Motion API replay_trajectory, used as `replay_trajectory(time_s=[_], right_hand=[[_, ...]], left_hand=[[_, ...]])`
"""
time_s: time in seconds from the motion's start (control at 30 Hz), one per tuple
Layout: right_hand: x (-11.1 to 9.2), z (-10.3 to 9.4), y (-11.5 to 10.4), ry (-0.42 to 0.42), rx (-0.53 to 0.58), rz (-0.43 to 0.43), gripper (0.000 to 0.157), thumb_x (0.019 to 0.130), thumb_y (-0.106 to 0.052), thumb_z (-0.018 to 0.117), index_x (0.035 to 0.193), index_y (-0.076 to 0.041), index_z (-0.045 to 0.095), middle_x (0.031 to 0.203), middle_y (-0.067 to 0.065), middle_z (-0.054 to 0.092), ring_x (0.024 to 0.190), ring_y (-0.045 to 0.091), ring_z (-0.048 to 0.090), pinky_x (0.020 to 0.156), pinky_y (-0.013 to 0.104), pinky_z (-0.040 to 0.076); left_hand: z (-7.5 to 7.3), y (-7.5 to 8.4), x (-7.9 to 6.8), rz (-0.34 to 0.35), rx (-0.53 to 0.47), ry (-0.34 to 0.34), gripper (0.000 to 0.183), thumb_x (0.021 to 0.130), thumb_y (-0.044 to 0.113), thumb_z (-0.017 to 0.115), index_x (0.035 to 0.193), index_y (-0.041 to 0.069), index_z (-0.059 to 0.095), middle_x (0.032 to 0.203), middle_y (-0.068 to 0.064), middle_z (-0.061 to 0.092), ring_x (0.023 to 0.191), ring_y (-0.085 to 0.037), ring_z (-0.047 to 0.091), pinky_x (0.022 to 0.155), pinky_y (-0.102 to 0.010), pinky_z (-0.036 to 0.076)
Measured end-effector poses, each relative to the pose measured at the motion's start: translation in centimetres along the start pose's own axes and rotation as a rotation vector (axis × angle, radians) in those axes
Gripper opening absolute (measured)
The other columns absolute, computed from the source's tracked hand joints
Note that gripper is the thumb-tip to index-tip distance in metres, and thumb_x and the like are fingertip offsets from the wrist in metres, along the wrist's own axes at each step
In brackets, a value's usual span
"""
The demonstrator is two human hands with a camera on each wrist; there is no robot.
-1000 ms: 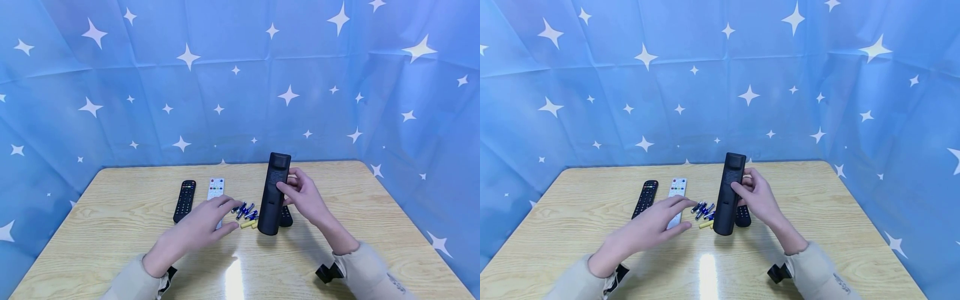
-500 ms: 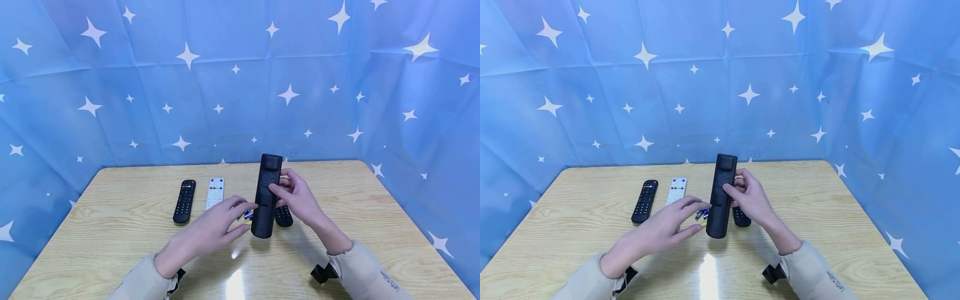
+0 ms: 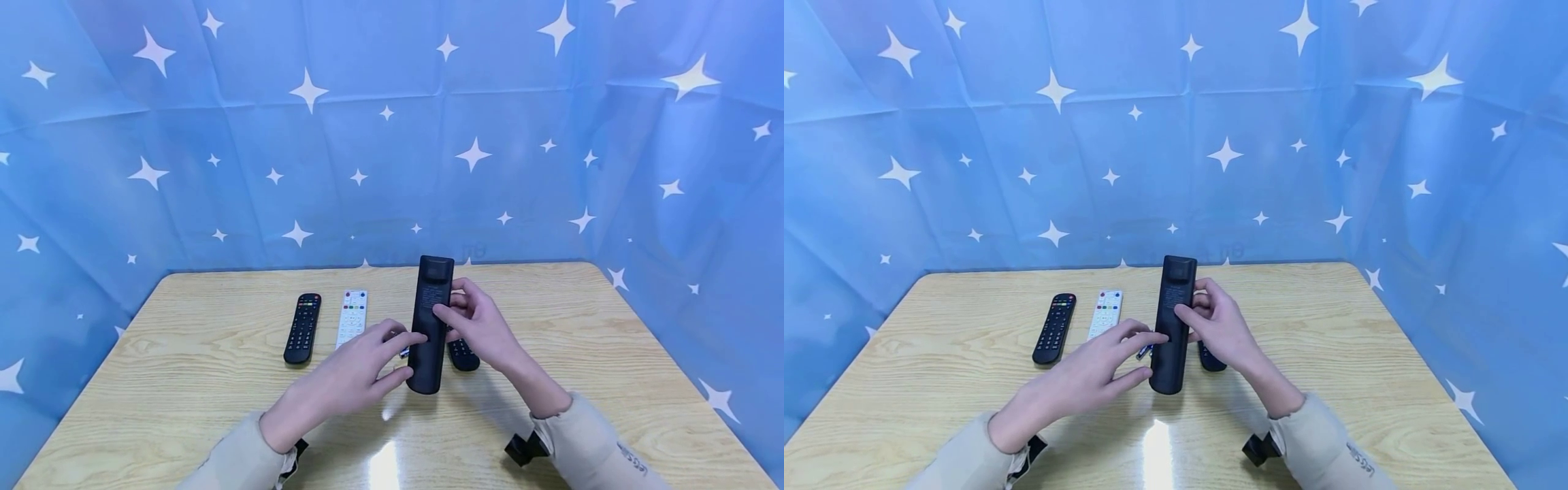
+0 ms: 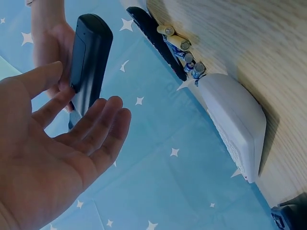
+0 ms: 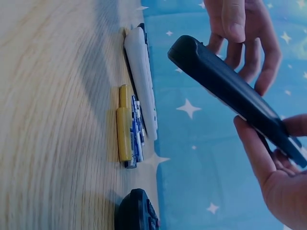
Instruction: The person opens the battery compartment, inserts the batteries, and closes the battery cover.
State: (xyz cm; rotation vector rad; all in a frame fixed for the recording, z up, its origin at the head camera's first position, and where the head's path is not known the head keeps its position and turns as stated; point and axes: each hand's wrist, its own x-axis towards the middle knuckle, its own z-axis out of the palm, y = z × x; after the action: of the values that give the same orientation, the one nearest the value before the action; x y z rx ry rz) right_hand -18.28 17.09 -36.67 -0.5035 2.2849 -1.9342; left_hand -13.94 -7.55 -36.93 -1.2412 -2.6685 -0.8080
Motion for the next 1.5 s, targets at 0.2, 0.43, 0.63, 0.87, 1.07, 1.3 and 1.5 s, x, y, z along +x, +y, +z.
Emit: replay_trajectory(time_s=[0.2,0.43,0.63,0.87,1.07,1.3,1.5], right_hand=[[0.2,0.2,0.1,-0.018,-0.004,0.001,0.035,0.104,-0.013,0.062,0.129,0.005,0.046,0.112,0.024,0.067,0.09,0.026,0.072,0.069,0.041,0.061],[0.2,0.8,0.0,-0.039,-0.004,0.003,0.036,0.105,-0.014,0.062,0.13,0.005,0.045,0.112,0.024,0.067,0.092,0.028,0.071,0.07,0.042,0.062],[0.2,1.2,0.1,-0.044,-0.004,-0.002,0.036,0.106,-0.015,0.06,0.131,0.005,0.044,0.116,0.025,0.067,0.095,0.028,0.071,0.07,0.043,0.062],[0.2,1.3,0.0,-0.034,-0.013,0.0,0.036,0.106,-0.015,0.06,0.131,0.004,0.045,0.116,0.024,0.067,0.095,0.028,0.071,0.07,0.043,0.062],[0.2,1.3,0.1,-0.017,-0.034,0.006,0.036,0.105,-0.016,0.061,0.132,0.003,0.046,0.113,0.023,0.068,0.093,0.028,0.071,0.071,0.047,0.061],[0.3,1.2,0.3,-0.012,-0.04,0.004,0.035,0.105,-0.015,0.061,0.132,0.003,0.046,0.112,0.022,0.068,0.091,0.027,0.072,0.071,0.047,0.061],[0.3,1.1,0.5,-0.012,-0.045,0.006,0.036,0.105,-0.013,0.061,0.132,0.004,0.046,0.111,0.022,0.068,0.09,0.026,0.071,0.07,0.044,0.062]], left_hand=[[0.4,0.2,0.3,-0.022,0.004,0.036,0.036,0.103,0.028,0.066,0.137,0.019,0.058,0.114,0.0,0.057,0.089,-0.011,0.054,0.075,-0.028,0.05],[0.8,0.7,0.9,-0.056,0.037,0.083,0.029,0.1,0.03,0.069,0.124,0.018,0.058,0.1,0.002,0.054,0.079,-0.011,0.049,0.063,-0.025,0.045],[1.2,1.1,1.2,-0.088,0.082,0.117,0.033,0.095,0.034,0.076,0.117,0.017,0.057,0.095,0.004,0.049,0.077,-0.012,0.048,0.061,-0.025,0.044],[1.4,1.2,1.5,-0.114,0.069,0.132,0.036,0.091,0.031,0.081,0.113,0.014,0.058,0.096,0.003,0.051,0.08,-0.013,0.05,0.065,-0.028,0.047],[1.7,1.1,1.7,-0.1,0.063,0.148,0.036,0.09,0.028,0.082,0.111,0.013,0.057,0.097,0.003,0.053,0.083,-0.013,0.053,0.071,-0.03,0.05],[1.7,1.4,1.7,-0.081,0.021,0.155,0.034,0.091,0.022,0.082,0.112,0.012,0.057,0.1,0.002,0.055,0.084,-0.013,0.055,0.072,-0.028,0.051],[1.8,1.5,1.7,-0.034,-0.031,0.188,0.027,0.09,0.01,0.081,0.108,0.01,0.06,0.1,0.001,0.06,0.089,-0.013,0.061,0.078,-0.024,0.053]])
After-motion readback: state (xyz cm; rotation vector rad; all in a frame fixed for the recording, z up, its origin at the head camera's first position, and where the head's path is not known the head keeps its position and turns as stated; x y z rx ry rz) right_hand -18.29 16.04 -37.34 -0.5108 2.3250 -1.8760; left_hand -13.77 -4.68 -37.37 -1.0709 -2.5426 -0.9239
